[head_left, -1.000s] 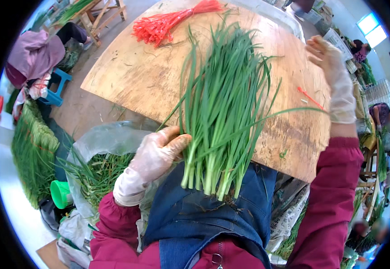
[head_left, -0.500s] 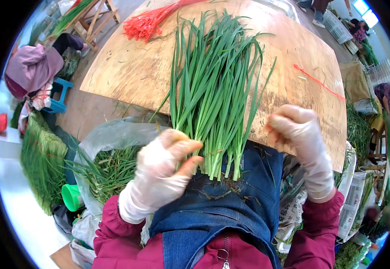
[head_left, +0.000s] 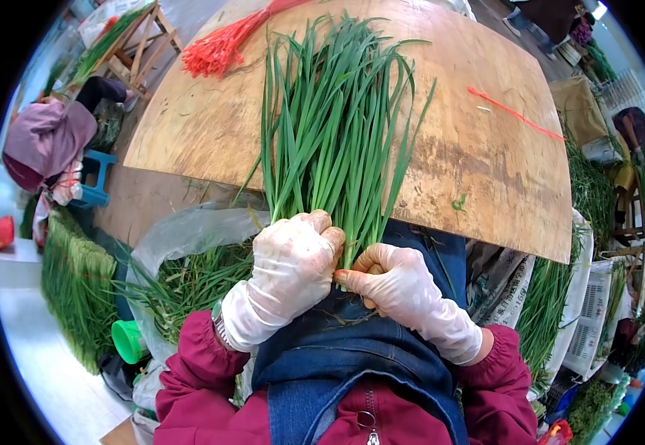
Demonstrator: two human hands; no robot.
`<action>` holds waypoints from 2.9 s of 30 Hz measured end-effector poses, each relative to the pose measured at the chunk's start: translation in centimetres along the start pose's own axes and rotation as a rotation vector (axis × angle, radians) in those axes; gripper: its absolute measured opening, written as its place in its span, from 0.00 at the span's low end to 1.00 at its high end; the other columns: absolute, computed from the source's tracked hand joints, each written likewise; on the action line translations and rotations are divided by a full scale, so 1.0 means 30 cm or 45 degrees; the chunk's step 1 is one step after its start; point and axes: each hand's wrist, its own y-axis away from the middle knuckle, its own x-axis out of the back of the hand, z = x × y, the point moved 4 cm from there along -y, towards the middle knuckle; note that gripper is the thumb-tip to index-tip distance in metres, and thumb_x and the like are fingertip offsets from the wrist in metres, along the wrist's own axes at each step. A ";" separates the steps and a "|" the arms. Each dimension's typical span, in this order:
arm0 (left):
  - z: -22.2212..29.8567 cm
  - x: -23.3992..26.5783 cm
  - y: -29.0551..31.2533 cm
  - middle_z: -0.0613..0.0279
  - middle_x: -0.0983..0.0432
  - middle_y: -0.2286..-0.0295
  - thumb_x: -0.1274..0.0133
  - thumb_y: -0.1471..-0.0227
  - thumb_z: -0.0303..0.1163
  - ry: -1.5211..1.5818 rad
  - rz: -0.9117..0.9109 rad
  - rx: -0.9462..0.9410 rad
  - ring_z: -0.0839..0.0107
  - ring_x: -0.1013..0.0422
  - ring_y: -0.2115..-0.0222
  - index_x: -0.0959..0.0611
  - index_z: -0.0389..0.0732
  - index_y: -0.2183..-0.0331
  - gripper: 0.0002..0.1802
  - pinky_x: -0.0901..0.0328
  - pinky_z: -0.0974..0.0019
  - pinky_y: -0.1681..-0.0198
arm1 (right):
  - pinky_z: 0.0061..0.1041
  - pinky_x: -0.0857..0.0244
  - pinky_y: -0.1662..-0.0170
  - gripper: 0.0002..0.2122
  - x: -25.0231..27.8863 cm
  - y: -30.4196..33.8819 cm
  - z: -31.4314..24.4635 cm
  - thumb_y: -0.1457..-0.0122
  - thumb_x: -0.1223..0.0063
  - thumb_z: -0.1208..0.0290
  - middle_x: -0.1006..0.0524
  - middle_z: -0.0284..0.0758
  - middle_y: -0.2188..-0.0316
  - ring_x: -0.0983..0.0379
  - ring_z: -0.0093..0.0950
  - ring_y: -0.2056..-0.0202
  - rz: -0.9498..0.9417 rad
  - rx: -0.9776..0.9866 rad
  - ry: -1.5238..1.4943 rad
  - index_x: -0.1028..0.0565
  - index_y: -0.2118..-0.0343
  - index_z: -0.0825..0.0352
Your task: The person removes yellowed leaves from green onions by hand, bunches the stalks on a wooden table, wraps red plastic ties around them, and places the completed bundles into white plastic crates.
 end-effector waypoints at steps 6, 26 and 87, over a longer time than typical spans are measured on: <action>0.011 0.044 -0.044 0.60 0.34 0.84 0.45 0.71 0.23 -0.068 0.164 -0.098 0.62 0.34 0.82 0.25 0.39 0.80 0.07 0.40 0.64 0.80 | 0.17 0.46 0.86 0.09 0.024 0.039 -0.009 0.53 0.45 0.68 0.33 0.30 0.89 0.40 0.15 0.88 -0.042 -0.112 -0.280 0.29 0.79 0.70; 0.061 0.112 0.010 0.58 0.29 0.79 0.45 0.66 0.19 0.674 0.202 0.153 0.68 0.32 0.79 0.21 0.38 0.72 0.11 0.38 0.71 0.76 | 0.11 0.50 0.84 0.05 0.037 0.104 -0.019 0.55 0.46 0.78 0.33 0.26 0.89 0.43 0.10 0.85 0.307 0.248 -0.374 0.32 0.79 0.68; 0.016 0.078 0.120 0.63 0.34 0.80 0.43 0.72 0.25 0.002 0.077 0.058 0.64 0.36 0.78 0.22 0.41 0.75 0.12 0.43 0.63 0.74 | 0.17 0.37 0.75 0.15 -0.003 -0.073 0.049 0.55 0.42 0.68 0.26 0.34 0.75 0.30 0.20 0.77 0.079 0.095 -0.892 0.29 0.66 0.70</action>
